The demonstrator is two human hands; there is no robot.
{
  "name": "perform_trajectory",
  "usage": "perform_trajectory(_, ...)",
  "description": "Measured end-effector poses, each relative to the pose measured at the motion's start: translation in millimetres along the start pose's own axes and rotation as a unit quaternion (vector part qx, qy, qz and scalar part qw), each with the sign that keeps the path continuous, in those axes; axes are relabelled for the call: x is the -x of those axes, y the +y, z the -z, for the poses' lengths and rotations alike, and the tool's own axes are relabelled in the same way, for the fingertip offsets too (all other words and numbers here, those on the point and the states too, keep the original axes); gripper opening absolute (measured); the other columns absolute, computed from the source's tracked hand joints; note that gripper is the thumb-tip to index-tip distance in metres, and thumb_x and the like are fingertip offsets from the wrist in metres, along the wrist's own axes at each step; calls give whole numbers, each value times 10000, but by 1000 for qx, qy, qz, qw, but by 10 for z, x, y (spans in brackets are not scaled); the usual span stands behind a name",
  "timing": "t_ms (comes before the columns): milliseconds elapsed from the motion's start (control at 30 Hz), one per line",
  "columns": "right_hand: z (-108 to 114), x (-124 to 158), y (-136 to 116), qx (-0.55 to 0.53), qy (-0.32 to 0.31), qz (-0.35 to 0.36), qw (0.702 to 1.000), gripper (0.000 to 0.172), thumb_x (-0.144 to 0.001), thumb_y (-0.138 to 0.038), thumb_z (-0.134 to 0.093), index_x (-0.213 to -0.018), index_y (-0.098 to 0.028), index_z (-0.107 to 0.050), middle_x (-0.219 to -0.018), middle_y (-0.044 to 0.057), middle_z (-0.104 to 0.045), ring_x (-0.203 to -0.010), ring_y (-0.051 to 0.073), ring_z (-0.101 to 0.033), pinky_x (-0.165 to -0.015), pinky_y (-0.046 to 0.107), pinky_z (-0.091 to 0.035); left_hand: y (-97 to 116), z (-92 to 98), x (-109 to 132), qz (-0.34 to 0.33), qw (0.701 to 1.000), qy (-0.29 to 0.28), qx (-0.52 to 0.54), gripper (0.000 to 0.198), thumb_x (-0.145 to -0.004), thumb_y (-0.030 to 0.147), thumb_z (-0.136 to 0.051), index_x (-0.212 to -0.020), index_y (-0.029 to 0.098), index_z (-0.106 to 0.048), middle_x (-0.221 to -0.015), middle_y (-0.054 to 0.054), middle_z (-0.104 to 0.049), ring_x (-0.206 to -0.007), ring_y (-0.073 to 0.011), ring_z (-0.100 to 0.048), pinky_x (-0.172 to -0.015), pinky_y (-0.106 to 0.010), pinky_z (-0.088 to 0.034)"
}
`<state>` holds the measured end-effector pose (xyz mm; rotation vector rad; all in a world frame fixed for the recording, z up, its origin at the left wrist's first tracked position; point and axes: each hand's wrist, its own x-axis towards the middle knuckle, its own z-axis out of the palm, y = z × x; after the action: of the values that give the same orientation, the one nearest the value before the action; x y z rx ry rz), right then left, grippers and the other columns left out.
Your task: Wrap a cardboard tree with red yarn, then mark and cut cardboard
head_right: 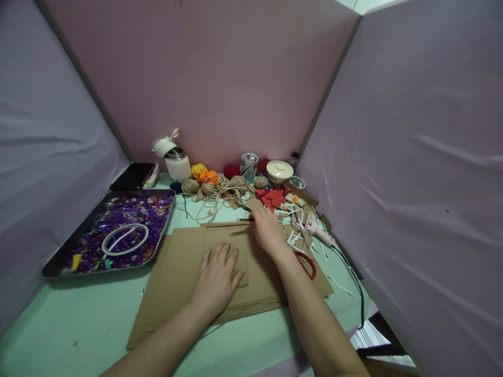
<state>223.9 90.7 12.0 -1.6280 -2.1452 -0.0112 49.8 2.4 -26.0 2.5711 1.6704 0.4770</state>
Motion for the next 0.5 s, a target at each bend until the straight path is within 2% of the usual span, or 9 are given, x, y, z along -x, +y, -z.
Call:
perform_trajectory(67, 199, -14, -83, -67, 99, -27, 992, 206, -877, -168, -481, -1070, -161, -553, -983, 98, -586, -923, 225, -508, -809, 352, -404, 3, -11, 1, -1, 1000, 2, 1, 436, -867, 396, -464, -1236, 170, -514, -1333, -141, -466, -1279, -286, -346, -1057, -496, -237)
perform_trajectory(133, 391, -8, -175, -173, 202, -46, 963, 338, -877, -212, -490, -1214, -188, -470, -981, 68, -584, -861, 192, -533, -789, 338, -422, 4, -16, -1, 0, 1000, 2, 1, 433, -870, 395, -459, -1236, 171, -515, -1335, -142, -465, -1279, -286, -347, -1057, -496, -236)
perform_trajectory(167, 463, 2, -218, -222, 225, -54, 947, 385, -866, -232, -511, -1246, -209, -456, -960, 48, -586, -828, 178, -539, -777, 329, -429, 5, -14, -2, 1, 1000, 2, 2, 432, -871, 395, -458, -1236, 171, -514, -1335, -142, -465, -1280, -286, -347, -1057, -496, -236)
perform_trajectory(233, 522, 29, -279, -344, 225, -80, 908, 328, -843, -270, -542, -1168, -226, -539, -896, 20, -596, -773, 156, -552, -737, 305, -447, 5, -4, -5, 4, 1000, -2, 4, 432, -869, 395, -464, -1235, 170, -515, -1332, -143, -468, -1278, -286, -350, -1056, -498, -238)
perform_trajectory(300, 462, 63, -299, -514, 176, -124, 831, 222, -837, -319, -538, -1018, -218, -615, -796, 6, -608, -700, 140, -566, -677, 284, -469, 4, 9, -9, 5, 1000, -5, 9, 441, -862, 403, -478, -1234, 169, -513, -1329, -145, -471, -1274, -288, -355, -1055, -499, -243)
perform_trajectory(400, 231, 116, -283, -729, 78, -186, 654, 219, -809, -373, -563, -954, -220, -622, -743, -3, -634, -663, 123, -596, -663, 265, -502, 0, 20, -16, 6, 1000, -5, 17, 479, -849, 445, -488, -1237, 165, -509, -1329, -150, -468, -1271, -290, -361, -1057, -502, -246)
perform_trajectory(433, 144, 134, -278, -764, 59, -199, 611, 223, -781, -364, -603, -958, -228, -616, -774, -4, -648, -686, 118, -610, -684, 258, -509, -2, 18, -17, 7, 1000, -6, 20, 490, -849, 460, -484, -1240, 166, -506, -1331, -150, -466, -1271, -290, -361, -1058, -503, -246)
perform_trajectory(467, 62, 151, -279, -782, 47, -208, 585, 247, -745, -341, -652, -965, -237, -606, -817, -5, -659, -719, 117, -622, -707, 253, -512, -3, 14, -16, 10, 1000, -6, 22, 497, -850, 471, -477, -1243, 168, -504, -1334, -150, -464, -1272, -291, -361, -1059, -506, -246)
perform_trajectory(500, -15, 168, -286, -787, 39, -214, 577, 289, -712, -315, -695, -973, -245, -593, -852, -6, -664, -745, 119, -630, -724, 252, -513, -3, 9, -15, 13, 1000, -7, 23, 500, -852, 474, -470, -1248, 170, -500, -1338, -149, -461, -1274, -291, -360, -1060, -509, -246)
